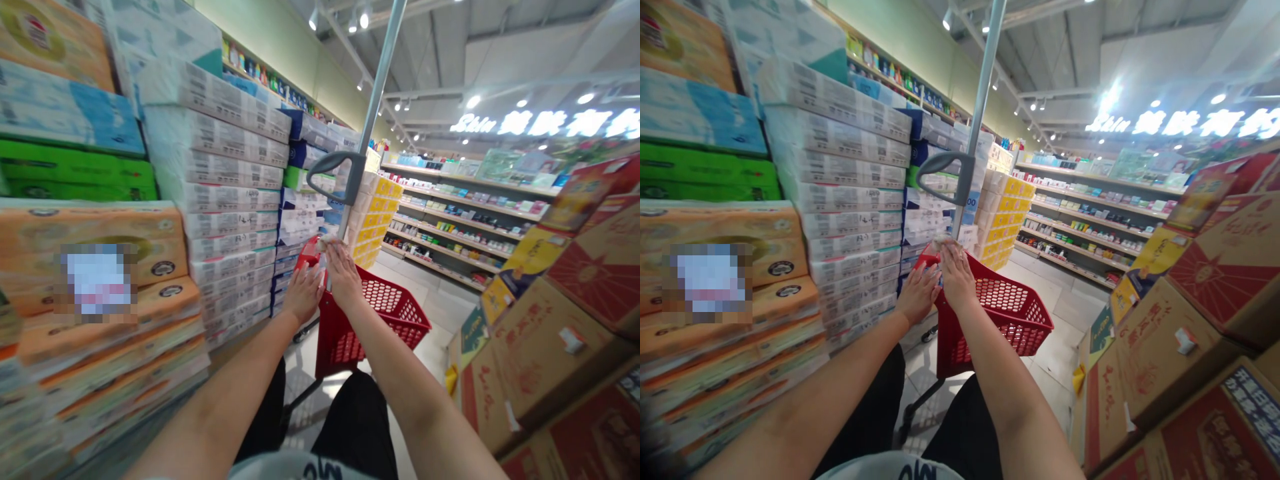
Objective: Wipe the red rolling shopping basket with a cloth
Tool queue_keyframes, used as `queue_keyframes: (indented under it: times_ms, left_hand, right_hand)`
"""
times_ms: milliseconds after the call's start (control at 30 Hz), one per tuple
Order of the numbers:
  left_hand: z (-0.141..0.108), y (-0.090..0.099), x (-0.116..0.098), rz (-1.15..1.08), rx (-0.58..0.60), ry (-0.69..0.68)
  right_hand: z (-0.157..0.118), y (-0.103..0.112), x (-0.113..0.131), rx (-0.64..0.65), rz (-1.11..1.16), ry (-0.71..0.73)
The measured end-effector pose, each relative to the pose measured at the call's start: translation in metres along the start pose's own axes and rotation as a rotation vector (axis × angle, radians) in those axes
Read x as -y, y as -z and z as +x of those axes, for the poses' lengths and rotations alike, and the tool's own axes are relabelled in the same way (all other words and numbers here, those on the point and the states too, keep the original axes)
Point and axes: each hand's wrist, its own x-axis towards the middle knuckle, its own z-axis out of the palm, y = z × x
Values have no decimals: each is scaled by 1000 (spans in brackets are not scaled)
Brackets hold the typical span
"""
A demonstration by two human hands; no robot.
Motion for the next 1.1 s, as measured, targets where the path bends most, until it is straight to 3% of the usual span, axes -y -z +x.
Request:
queue_keyframes:
  times_ms: [133, 333, 567, 800, 967, 1100]
  left_hand:
    - [-3, -3, 0, -2, -6, -11]
    - [-3, -3, 1, -25, -84, -15]
    - [-7, -7, 6, -48, -60, -29]
    - [-8, -7, 1, -61, -110, -45]
    - [-8, -7, -1, -54, -80, -45]
    - [-5, -8, -2, -42, -87, -60]
  right_hand:
    - [-18, -6, 1, 54, 21, 41]
    - [9, 13, -7, -28, -2, -6]
    - [-9, 3, -1, 1, -17, 32]
    - [14, 17, -10, -81, -22, -54]
    - [-10, 2, -5, -29, 4, -45]
    - [10, 11, -13, -84, -36, -65]
